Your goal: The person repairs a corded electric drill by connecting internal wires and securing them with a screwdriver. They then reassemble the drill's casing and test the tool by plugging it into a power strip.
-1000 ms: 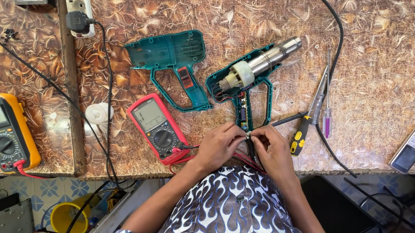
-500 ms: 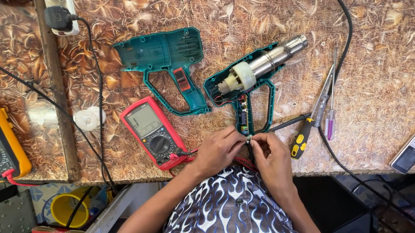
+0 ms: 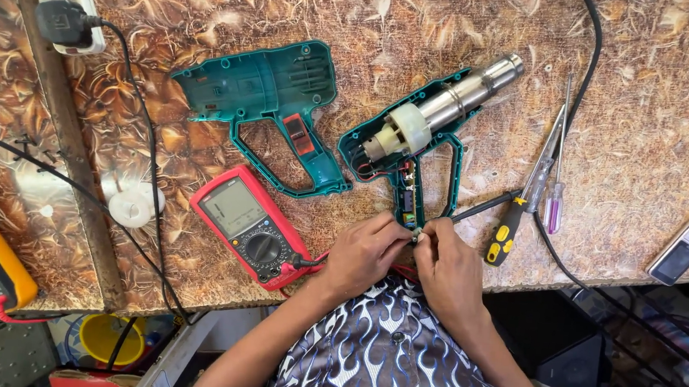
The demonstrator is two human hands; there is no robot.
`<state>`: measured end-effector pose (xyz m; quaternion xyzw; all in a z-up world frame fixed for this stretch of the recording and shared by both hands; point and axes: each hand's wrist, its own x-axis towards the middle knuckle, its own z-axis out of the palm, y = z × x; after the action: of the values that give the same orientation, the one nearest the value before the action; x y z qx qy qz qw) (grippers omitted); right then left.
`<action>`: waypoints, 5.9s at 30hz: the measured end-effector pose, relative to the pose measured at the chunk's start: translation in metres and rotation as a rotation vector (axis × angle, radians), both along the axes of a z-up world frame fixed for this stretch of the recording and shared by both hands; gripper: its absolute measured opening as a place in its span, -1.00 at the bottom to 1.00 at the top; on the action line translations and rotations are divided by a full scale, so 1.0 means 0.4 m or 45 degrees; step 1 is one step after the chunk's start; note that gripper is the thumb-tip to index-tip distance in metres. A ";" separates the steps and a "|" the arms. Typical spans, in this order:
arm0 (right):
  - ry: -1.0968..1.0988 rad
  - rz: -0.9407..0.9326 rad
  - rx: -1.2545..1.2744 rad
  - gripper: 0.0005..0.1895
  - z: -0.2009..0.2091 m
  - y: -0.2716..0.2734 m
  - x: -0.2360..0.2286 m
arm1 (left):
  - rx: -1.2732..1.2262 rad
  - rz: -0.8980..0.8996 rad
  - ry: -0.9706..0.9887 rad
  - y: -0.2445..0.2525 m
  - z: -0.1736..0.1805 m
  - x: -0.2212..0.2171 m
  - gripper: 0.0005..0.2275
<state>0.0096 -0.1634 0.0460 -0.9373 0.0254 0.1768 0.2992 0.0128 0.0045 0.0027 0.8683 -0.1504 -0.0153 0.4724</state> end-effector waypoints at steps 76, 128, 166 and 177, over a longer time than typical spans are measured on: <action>-1.414 -0.465 0.334 -0.32 0.334 -0.219 -0.016 | 0.322 -0.211 0.016 -0.041 0.030 -0.011 -0.81; -1.059 0.397 -0.287 -0.77 0.404 -0.215 0.016 | 0.284 -0.270 -0.007 -0.009 0.052 0.006 -0.89; -0.880 0.800 -0.945 -0.48 0.472 -0.260 0.086 | 0.194 -0.203 0.111 -0.010 0.045 0.000 -0.90; -0.868 0.987 -0.619 -0.55 0.512 -0.209 0.087 | 0.202 -0.210 0.120 -0.008 0.027 -0.003 -0.93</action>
<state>0.0444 -0.2469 0.2507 -0.9242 -0.3782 -0.0497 -0.0206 0.0118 0.0012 0.0134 0.8860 -0.1973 -0.1069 0.4059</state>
